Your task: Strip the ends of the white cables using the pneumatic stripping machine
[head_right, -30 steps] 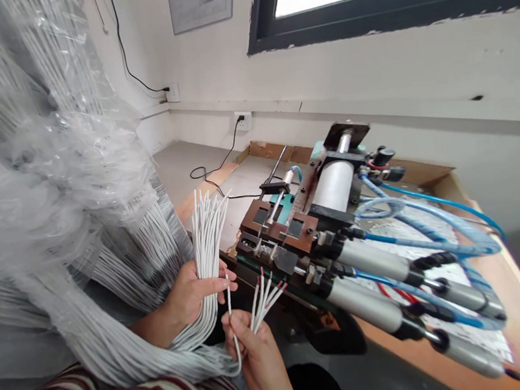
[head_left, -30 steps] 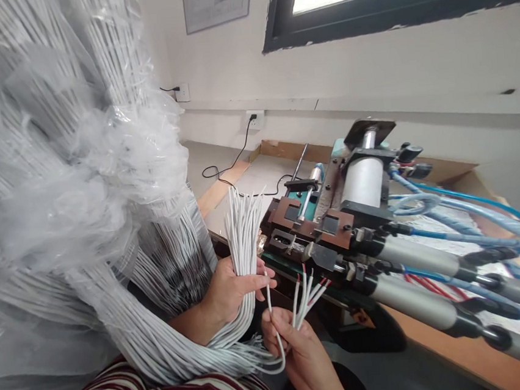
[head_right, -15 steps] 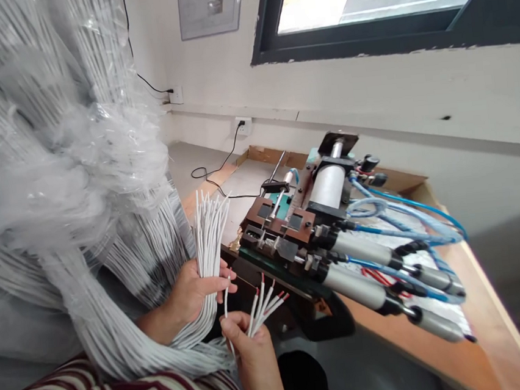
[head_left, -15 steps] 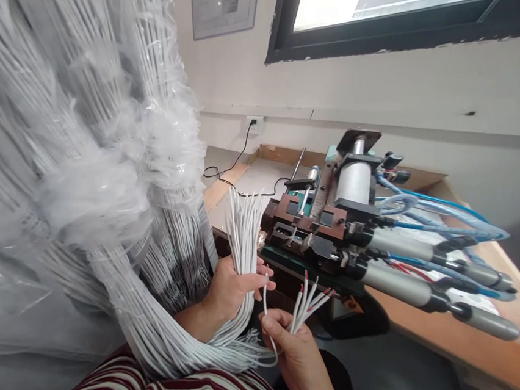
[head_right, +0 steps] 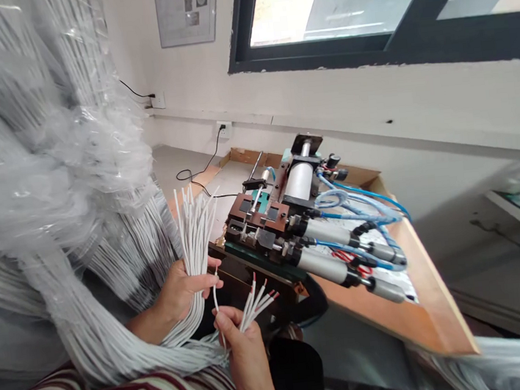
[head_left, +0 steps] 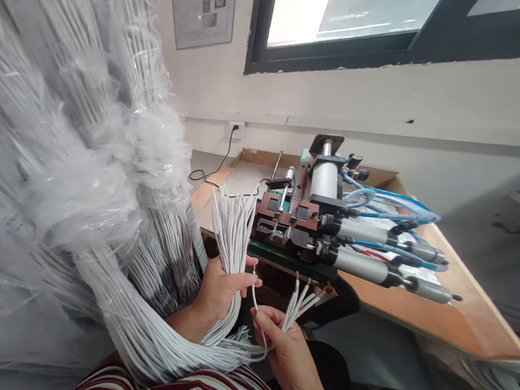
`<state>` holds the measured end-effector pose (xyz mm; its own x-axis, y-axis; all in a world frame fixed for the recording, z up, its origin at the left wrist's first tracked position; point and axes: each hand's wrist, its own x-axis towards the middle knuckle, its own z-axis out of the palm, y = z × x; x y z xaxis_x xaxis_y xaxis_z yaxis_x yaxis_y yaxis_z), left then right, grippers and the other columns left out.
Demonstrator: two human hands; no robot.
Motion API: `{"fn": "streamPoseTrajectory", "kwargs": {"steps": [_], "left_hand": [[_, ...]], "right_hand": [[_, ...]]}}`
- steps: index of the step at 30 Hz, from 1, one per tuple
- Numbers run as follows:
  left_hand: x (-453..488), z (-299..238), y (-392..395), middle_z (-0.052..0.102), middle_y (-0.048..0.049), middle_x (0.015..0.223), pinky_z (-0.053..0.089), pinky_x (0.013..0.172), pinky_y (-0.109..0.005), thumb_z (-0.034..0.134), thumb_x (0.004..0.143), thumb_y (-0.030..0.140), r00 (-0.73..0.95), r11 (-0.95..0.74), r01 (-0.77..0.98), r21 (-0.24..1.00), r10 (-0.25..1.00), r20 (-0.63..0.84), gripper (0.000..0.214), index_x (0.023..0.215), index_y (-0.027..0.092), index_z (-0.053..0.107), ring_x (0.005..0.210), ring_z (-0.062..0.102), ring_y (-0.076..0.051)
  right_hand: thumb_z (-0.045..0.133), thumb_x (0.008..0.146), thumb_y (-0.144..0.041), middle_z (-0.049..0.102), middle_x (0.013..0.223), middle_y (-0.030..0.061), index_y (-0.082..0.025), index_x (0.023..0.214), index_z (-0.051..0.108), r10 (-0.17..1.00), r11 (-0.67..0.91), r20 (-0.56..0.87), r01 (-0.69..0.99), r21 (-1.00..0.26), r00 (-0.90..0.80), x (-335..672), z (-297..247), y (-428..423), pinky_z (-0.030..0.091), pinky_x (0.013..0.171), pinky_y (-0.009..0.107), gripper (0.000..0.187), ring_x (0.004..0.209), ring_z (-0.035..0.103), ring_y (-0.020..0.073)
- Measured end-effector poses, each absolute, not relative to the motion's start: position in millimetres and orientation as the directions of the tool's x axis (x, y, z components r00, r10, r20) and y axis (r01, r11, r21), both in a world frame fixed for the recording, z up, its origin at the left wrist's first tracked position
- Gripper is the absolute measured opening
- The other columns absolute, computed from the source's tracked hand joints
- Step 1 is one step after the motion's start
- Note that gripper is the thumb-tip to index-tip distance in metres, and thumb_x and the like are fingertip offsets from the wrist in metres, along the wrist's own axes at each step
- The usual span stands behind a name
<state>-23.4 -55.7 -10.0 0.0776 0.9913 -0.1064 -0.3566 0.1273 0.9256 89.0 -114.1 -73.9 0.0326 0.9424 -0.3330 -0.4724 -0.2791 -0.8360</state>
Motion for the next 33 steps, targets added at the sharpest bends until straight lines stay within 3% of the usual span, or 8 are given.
{"fn": "streamPoseTrajectory", "kwargs": {"steps": [6, 11, 15, 18, 20, 27, 33], "left_hand": [[-18.7, -17.9, -46.8, 0.064, -0.0021, 0.067, 0.033, 0.037, -0.019, 0.068, 0.054, 0.01, 0.016, 0.114, -0.329, 0.937, 0.993, -0.115, 0.021, 0.074, 0.013, 0.063, 0.056, 0.064, -0.018], [-15.3, -21.9, -40.4, 0.064, -0.0017, 0.069, 0.034, 0.037, -0.018, 0.068, 0.055, 0.011, -0.002, 0.134, -0.32, 0.938, 0.99, -0.142, 0.019, 0.073, 0.013, 0.062, 0.054, 0.063, -0.016], [-13.4, -22.8, -37.8, 0.066, -0.0029, 0.069, 0.035, 0.037, -0.018, 0.07, 0.054, 0.013, -0.023, 0.162, -0.295, 0.942, 0.984, -0.177, 0.024, 0.076, 0.013, 0.061, 0.055, 0.064, -0.017], [-13.2, -21.9, -35.2, 0.065, -0.0028, 0.069, 0.036, 0.037, -0.018, 0.071, 0.055, 0.013, -0.038, 0.164, -0.279, 0.946, 0.983, -0.181, 0.024, 0.076, 0.013, 0.06, 0.056, 0.064, -0.018], [-13.3, -21.5, -33.0, 0.065, -0.003, 0.069, 0.036, 0.038, -0.019, 0.071, 0.055, 0.013, -0.027, 0.146, -0.273, 0.951, 0.987, -0.159, 0.023, 0.076, 0.013, 0.06, 0.057, 0.064, -0.018], [-13.4, -25.0, -29.1, 0.065, -0.0015, 0.068, 0.037, 0.041, -0.019, 0.071, 0.055, 0.01, -0.012, 0.155, -0.257, 0.954, 0.986, -0.164, 0.021, 0.072, 0.014, 0.06, 0.057, 0.063, -0.017], [-16.1, -30.0, -27.9, 0.065, -0.0009, 0.07, 0.039, 0.044, -0.02, 0.07, 0.055, 0.01, -0.015, 0.177, -0.254, 0.951, 0.982, -0.187, 0.024, 0.076, 0.016, 0.061, 0.057, 0.064, -0.016]], "right_hand": [[0.073, 0.057, -0.039, 0.052, 0.052, -0.0018, -0.015, 0.069, 0.067, 0.937, -0.289, -0.348, -0.548, -0.785, 0.004, 91.7, -84.1, -106.5, 0.022, 0.044, 0.021, 0.028, 0.044, 0.033, 0.0069], [0.063, 0.067, -0.047, 0.053, 0.054, -0.0022, -0.016, 0.078, 0.067, 0.938, -0.274, -0.346, -0.629, -0.727, -0.009, 98.0, -87.4, -99.9, 0.026, 0.043, 0.02, 0.033, 0.045, 0.036, 0.0072], [0.056, 0.074, -0.046, 0.056, 0.061, -0.0017, -0.019, 0.089, 0.064, 0.935, -0.086, -0.291, -0.669, -0.738, 0.202, 127.2, -83.8, -88.8, 0.035, 0.048, 0.022, 0.032, 0.049, 0.043, 0.009], [0.066, 0.066, -0.043, 0.06, 0.063, 0.0, -0.018, 0.075, 0.064, 0.853, 0.057, -0.298, -0.643, -0.764, 0.429, 161.7, -84.5, -82.4, 0.043, 0.057, 0.024, 0.027, 0.057, 0.052, 0.012], [0.073, 0.058, -0.039, 0.062, 0.065, 0.0013, -0.016, 0.066, 0.064, 0.805, 0.057, -0.339, -0.631, -0.773, 0.487, 182.1, -87.8, -81.9, 0.045, 0.058, 0.025, 0.025, 0.059, 0.054, 0.0129], [0.082, 0.041, -0.026, 0.062, 0.058, -0.0014, -0.015, 0.068, 0.068, 0.739, -0.007, -0.448, -0.658, -0.753, 0.504, 207.7, -105.5, -90.3, 0.043, 0.045, 0.019, 0.032, 0.05, 0.054, 0.0093], [0.08, 0.047, -0.035, 0.065, 0.062, 0.0029, -0.015, 0.064, 0.066, 0.736, -0.014, -0.455, -0.66, -0.751, 0.502, 210.1, -111.9, -89.2, 0.045, 0.045, 0.022, 0.03, 0.049, 0.055, 0.0108]]}}
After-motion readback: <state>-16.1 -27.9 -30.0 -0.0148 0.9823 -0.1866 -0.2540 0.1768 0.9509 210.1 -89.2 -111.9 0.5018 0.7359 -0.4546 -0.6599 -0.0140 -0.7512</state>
